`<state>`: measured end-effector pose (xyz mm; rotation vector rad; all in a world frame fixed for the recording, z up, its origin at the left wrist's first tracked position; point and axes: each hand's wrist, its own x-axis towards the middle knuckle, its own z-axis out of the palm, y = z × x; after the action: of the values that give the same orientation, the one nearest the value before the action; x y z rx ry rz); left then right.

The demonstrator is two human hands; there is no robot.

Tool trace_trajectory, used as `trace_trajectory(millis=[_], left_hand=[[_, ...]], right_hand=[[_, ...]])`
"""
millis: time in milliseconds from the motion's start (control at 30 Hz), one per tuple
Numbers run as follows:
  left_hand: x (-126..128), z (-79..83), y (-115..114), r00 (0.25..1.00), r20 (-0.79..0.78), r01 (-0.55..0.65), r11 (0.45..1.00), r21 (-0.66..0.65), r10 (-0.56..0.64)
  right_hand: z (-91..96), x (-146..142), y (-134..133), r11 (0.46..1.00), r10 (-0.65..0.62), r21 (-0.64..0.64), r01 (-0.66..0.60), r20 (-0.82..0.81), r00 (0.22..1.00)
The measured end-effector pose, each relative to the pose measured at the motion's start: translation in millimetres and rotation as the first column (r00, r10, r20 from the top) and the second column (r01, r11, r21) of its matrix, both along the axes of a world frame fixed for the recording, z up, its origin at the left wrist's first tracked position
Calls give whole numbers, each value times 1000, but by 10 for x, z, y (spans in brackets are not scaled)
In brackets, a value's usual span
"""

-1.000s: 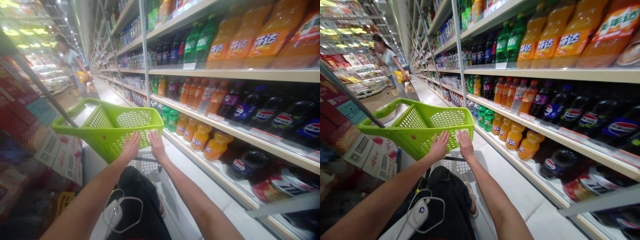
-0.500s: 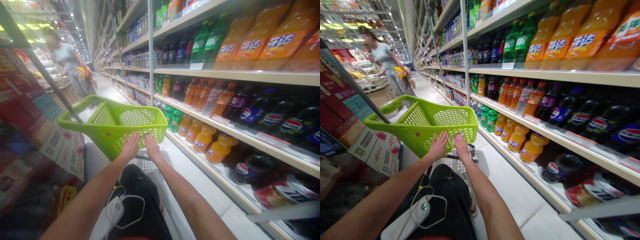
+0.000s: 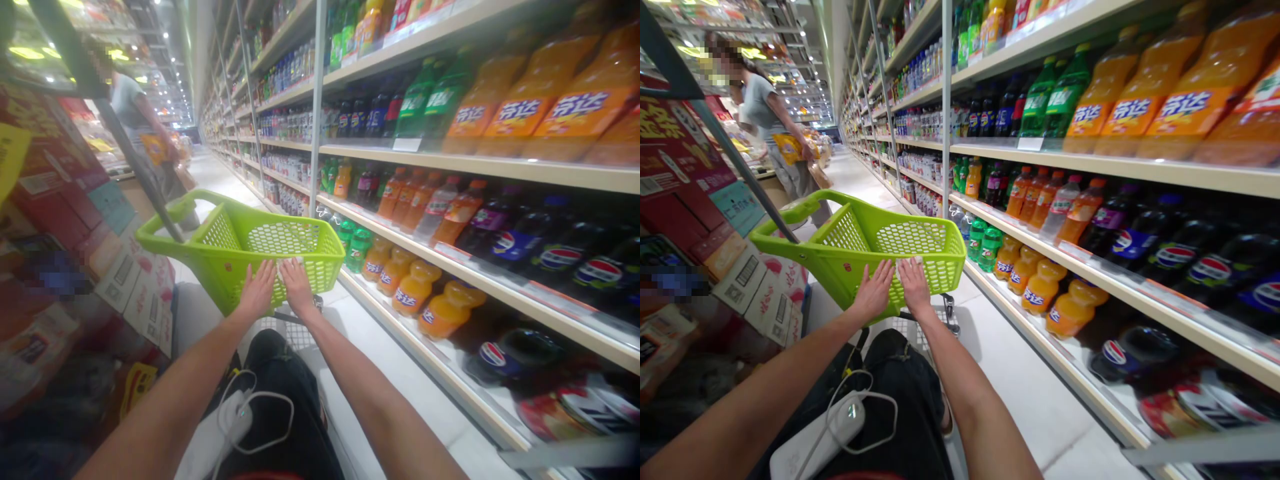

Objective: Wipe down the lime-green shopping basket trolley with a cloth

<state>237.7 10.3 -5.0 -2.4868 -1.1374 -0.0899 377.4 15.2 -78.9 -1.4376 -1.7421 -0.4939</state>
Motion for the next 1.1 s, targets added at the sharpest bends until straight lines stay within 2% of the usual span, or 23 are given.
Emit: trace_trajectory(millis=[167, 267, 333, 433, 533, 600, 700, 867, 933, 1000, 1100], left_hand=[[-116, -81, -39, 1000, -7, -24, 999, -30, 24], [-210, -130, -40, 999, -1, -42, 999, -32, 42], [-278, -135, -27, 999, 9, -51, 999, -20, 51], [-378, -88, 6, 997, 39, -62, 998, 23, 61], [-471, -20, 44, 996, 62, -72, 995, 62, 68], [-528, 4, 67, 995, 68, -75, 994, 75, 70], [-601, -13, 93, 994, 77, -86, 994, 72, 80], [-715, -119, 81, 992, 94, -95, 994, 55, 90], [-774, -161, 51, 992, 95, -89, 995, 49, 84], [-840, -189, 16, 991, 96, -93, 995, 41, 89], [-933, -181, -14, 988, 108, -116, 992, 39, 111]], right_hand=[[-364, 6, -38, 998, 21, -65, -18, 36, 999], [-438, -18, -125, 997, 25, -75, -22, 36, 999], [-347, -70, -172, 999, 33, -34, -32, 27, 999], [-32, -189, -174, 996, 55, 65, -55, 2, 998], [281, -306, -78, 990, 73, 122, -71, -10, 997], [359, -363, 10, 990, 82, 116, -81, 2, 997], [241, -415, 108, 995, 89, 46, -90, 26, 996], [-202, -450, 91, 994, 105, -46, -103, 47, 993], [-315, -464, 38, 990, 122, -82, -117, 57, 991], [-336, -494, -18, 987, 134, -102, -127, 63, 989], [-154, -588, -69, 989, 141, -41, -139, 45, 989]])
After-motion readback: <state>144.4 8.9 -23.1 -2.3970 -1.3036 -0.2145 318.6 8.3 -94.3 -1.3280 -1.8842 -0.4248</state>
